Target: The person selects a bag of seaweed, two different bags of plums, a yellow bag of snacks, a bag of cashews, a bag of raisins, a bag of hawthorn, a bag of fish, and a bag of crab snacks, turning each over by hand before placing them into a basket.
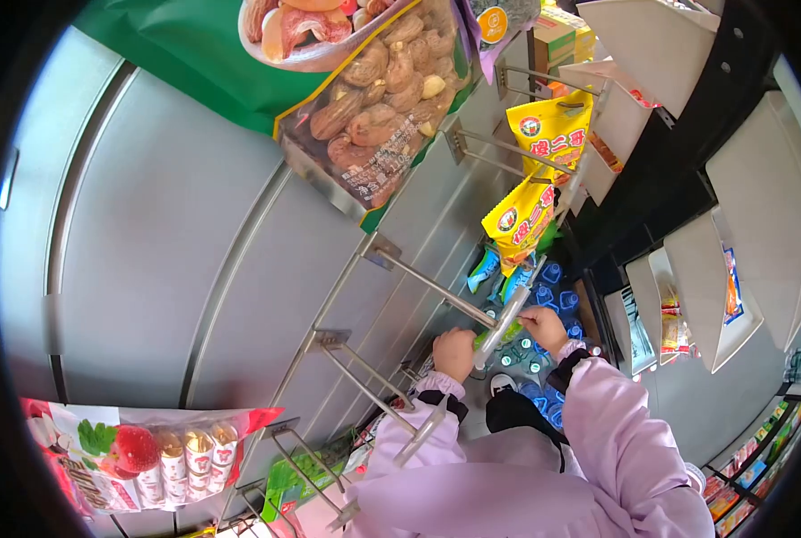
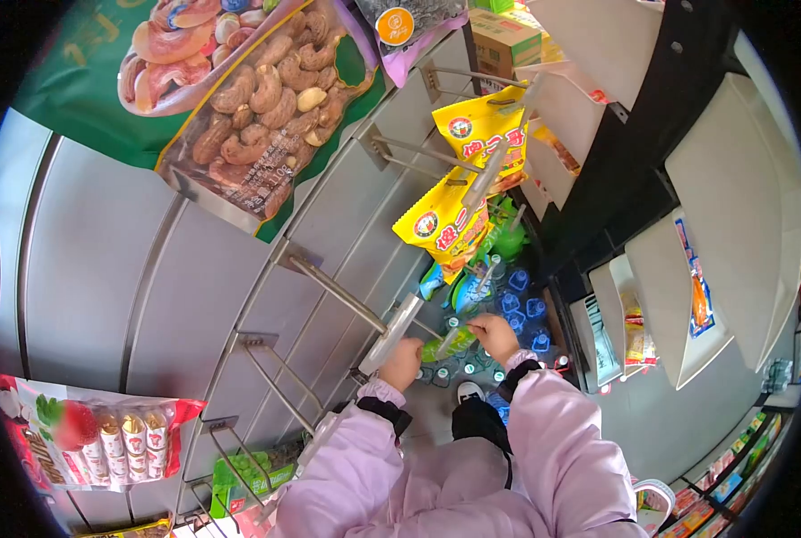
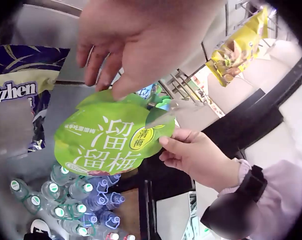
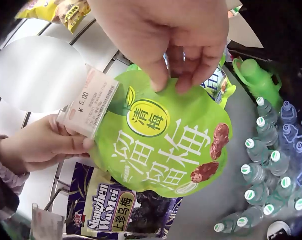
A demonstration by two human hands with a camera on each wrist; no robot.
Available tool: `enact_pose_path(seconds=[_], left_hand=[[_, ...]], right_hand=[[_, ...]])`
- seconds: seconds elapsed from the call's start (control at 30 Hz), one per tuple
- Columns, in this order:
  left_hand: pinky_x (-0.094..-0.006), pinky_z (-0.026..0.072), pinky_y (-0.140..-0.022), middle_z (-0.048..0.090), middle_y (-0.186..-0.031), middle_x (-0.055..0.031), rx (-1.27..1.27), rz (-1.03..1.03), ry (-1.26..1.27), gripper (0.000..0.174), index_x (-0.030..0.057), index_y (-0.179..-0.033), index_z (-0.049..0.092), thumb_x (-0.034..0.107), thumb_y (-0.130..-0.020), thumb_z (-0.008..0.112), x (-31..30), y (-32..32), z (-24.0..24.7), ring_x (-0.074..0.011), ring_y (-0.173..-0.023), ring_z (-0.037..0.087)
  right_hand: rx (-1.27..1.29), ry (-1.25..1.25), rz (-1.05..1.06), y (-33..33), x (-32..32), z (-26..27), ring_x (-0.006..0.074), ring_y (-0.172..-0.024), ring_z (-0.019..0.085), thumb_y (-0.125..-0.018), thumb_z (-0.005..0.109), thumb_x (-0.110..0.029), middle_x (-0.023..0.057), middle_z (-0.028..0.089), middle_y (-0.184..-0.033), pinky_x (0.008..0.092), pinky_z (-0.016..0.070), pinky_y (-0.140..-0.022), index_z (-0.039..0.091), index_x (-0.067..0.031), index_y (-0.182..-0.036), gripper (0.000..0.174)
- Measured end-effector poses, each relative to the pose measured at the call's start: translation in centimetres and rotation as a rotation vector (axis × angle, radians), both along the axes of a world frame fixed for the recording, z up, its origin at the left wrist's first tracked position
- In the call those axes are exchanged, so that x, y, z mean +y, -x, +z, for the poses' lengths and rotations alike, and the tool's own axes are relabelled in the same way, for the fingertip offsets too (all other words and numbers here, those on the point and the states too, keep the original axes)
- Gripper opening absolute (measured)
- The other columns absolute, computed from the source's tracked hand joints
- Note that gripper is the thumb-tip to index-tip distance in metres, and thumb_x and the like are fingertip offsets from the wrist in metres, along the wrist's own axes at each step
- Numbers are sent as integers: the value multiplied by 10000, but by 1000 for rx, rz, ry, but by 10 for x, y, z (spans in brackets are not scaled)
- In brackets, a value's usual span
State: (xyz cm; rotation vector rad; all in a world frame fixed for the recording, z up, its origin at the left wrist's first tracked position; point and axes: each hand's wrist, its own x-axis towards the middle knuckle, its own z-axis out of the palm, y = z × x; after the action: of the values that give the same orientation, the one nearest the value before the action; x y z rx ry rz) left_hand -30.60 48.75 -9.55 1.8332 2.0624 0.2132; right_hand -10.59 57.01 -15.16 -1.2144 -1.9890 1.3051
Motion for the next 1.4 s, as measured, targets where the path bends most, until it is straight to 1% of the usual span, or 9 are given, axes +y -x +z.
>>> enact_pose_path(seconds=[0.2, 0.43, 0.67, 0.8, 0.97, 1.07, 1.2, 1.3, 1.4], left_hand=[[-434, 418, -620, 583, -674, -136, 10, -43, -46, 86, 73, -684, 600, 105, -694, 520, -8, -4, 1, -327, -688, 567], [-456, 408, -705, 610, -666, -102, 206, -229, 116, 114, 106, -675, 643, 143, -681, 535, -23, -17, -3, -270, -659, 602], [-459, 376, -833, 618, -720, -106, 250, -396, 24, 117, 89, -671, 651, 104, -641, 539, -38, -45, 18, -285, -763, 596], [-444, 394, -783, 608, -702, -111, 157, -512, -4, 110, 83, -650, 640, 107, -600, 545, -54, -63, 36, -279, -717, 588], [-435, 429, -615, 569, -682, -150, -163, -647, -48, 76, 26, -679, 547, 83, -671, 497, -89, -80, 70, -335, -698, 558], [-436, 429, -628, 569, -720, -151, -357, -586, 19, 75, 26, -745, 533, 68, -719, 476, -126, -85, 106, -346, -711, 552], [-400, 444, -650, 580, -787, -162, -553, -605, -16, 134, 26, -871, 556, 105, -799, 476, -181, -68, 136, -344, -744, 560], [-354, 449, -677, 579, -839, -175, -775, -546, -25, 172, 32, -944, 564, 133, -824, 494, -227, -44, 149, -326, -766, 570], [-250, 439, -691, 590, -849, -46, -1046, -355, 97, 164, -9, -965, 554, 100, -848, 518, -279, -16, 152, -113, -778, 553]], right_hand=[[23, 4, -34, -5, -8, -8, 313, -775, 581, -736, 585, -85, 163, 605, -827, 349, 448, -686, 624, -12, -870, 158], [-15, 247, -17, -22, -51, -28, 94, -609, 527, -775, 602, -87, 61, 600, -667, 265, 426, -568, 619, 25, -856, 139], [52, 399, -136, -59, -105, -37, 75, -600, 526, -783, 610, -112, 44, 601, -655, 235, 423, -543, 642, 9, -857, 146], [86, 240, -173, -96, -135, -14, 106, -627, 551, -767, 632, -130, 74, 611, -699, 255, 445, -581, 637, 6, -865, 168], [169, 314, -116, -134, -165, 25, 124, -786, 565, -713, 683, -107, 57, 631, -824, 267, 444, -707, 631, -20, -933, 242], [69, 211, -94, -143, -188, 62, 133, -882, 550, -696, 696, -96, 60, 616, -930, 262, 427, -788, 600, -27, -1014, 339], [219, 560, -51, -141, -233, 71, 132, -939, 534, -698, 702, -85, 49, 581, -1029, 267, 413, -846, 515, -18, -1132, 477], [364, 672, 87, -118, -273, 84, 120, -952, 530, -761, 640, -75, 40, 577, -1051, 265, 407, -860, 512, -20, -1136, 400], [554, 769, 195, -101, -321, 65, 112, -949, 537, -799, 593, -78, 32, 587, -1041, 262, 392, -882, 521, -13, -1122, 338]])
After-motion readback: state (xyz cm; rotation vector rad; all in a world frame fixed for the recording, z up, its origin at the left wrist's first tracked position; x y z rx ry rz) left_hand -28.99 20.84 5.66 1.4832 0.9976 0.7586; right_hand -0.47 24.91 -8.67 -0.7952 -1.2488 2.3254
